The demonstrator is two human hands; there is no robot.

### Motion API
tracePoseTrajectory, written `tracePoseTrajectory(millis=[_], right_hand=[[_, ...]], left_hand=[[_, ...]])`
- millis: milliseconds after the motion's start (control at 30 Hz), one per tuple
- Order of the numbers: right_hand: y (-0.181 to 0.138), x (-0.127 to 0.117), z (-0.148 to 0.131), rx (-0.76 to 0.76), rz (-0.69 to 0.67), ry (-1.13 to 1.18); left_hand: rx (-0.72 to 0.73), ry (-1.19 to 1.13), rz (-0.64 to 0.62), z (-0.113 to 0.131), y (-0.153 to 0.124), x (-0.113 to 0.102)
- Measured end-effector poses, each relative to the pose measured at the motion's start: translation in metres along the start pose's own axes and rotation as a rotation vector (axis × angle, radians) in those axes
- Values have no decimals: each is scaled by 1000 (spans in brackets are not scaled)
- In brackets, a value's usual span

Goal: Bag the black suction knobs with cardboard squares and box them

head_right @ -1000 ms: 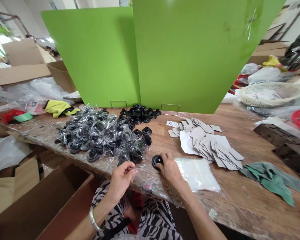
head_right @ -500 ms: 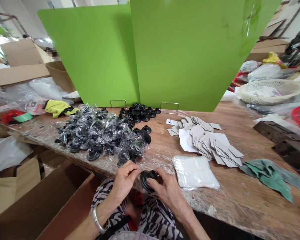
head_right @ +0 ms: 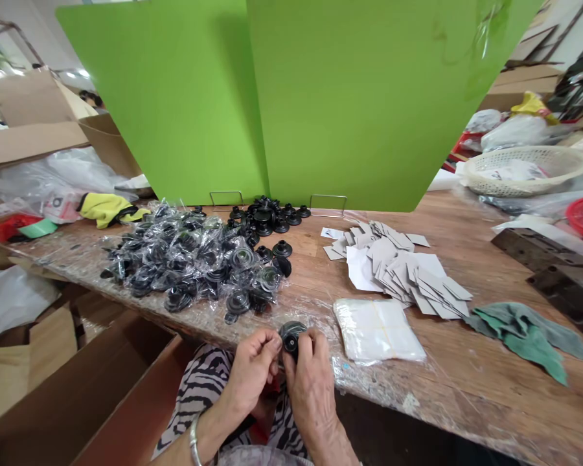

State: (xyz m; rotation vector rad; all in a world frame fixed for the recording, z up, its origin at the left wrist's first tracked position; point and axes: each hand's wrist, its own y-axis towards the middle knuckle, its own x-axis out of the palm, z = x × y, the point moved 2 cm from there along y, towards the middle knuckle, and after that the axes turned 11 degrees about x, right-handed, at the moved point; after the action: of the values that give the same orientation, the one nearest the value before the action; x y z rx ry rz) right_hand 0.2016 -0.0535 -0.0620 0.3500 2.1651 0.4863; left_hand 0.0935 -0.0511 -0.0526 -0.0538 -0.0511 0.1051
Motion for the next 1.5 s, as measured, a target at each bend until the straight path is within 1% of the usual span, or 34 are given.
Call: tracePoseTrajectory(millis=[100, 167, 200, 267, 367, 400, 467, 567, 700, 767, 800, 867, 933, 1000, 1033, 1067, 1100, 1167, 1200, 1233, 1267, 1333, 1400, 1433, 1500], right_hand=[[0, -4, -4, -7, -43, 7], [-1, -4, -5, -9, -78, 32], [-1, -4, -5, -12, -93, 47], [-2, -1, -4, -27, -103, 60], [-2, 2, 0, -79, -109, 11], [-2, 2, 1, -95, -118, -19], [-1, 1, 3, -126, -135, -100], [-2, -2, 6, -189, -134, -185], [-7, 3, 18, -274, -116, -198], [-10, 5, 26, -277, -84, -230], [-11, 5, 28, -270, -76, -235], [-12, 0, 27, -236, -89, -167], [-11, -12, 19, -201, -174, 11], [-8, -26, 7, -198, -257, 148], [-6, -33, 1, -214, -239, 153], [-4, -39, -3, -242, -182, 105], [-2, -43, -6, -273, -97, 21], [1, -46, -6, -328, 57, -166], [2, -45, -4, -350, 90, -231], [2, -43, -1, -367, 93, -270], [2, -42, 2, -386, 81, -284], [0, -42, 7, -438, 47, -274], [-3, -46, 7, -492, 12, -253], [-5, -48, 5, -504, 7, -238], [-7, -53, -2, -484, 25, -198]], left_hand=[[-15, -154, 43, -5, 2, -1], [-3, -211, 35, -5, 3, -3], [19, -192, 12, -4, 3, -4], [107, -56, -73, 0, 3, -6], [259, 200, -201, 8, 4, -11], [292, 262, -207, 11, 5, -13], [349, 370, -177, 15, 8, -17], [451, 528, -145, 17, 11, -17], [503, 623, -203, 6, 15, -5], [523, 662, -233, -1, 17, 0], [537, 687, -228, -3, 18, 2], [578, 740, -180, -3, 20, 2], [648, 774, -136, 3, 22, 0], [702, 752, -133, 15, 24, -2], [690, 717, -135, 20, 26, -2], [635, 664, -137, 25, 27, -3], [541, 588, -139, 29, 29, -2], [307, 410, -154, 31, 31, 0], [205, 332, -164, 31, 30, 2], [132, 272, -176, 30, 29, 4], [91, 235, -186, 29, 28, 6], [80, 232, -195, 28, 26, 8], [141, 315, -190, 28, 24, 9], [203, 393, -178, 30, 22, 9], [387, 579, -154, 36, 20, 10]])
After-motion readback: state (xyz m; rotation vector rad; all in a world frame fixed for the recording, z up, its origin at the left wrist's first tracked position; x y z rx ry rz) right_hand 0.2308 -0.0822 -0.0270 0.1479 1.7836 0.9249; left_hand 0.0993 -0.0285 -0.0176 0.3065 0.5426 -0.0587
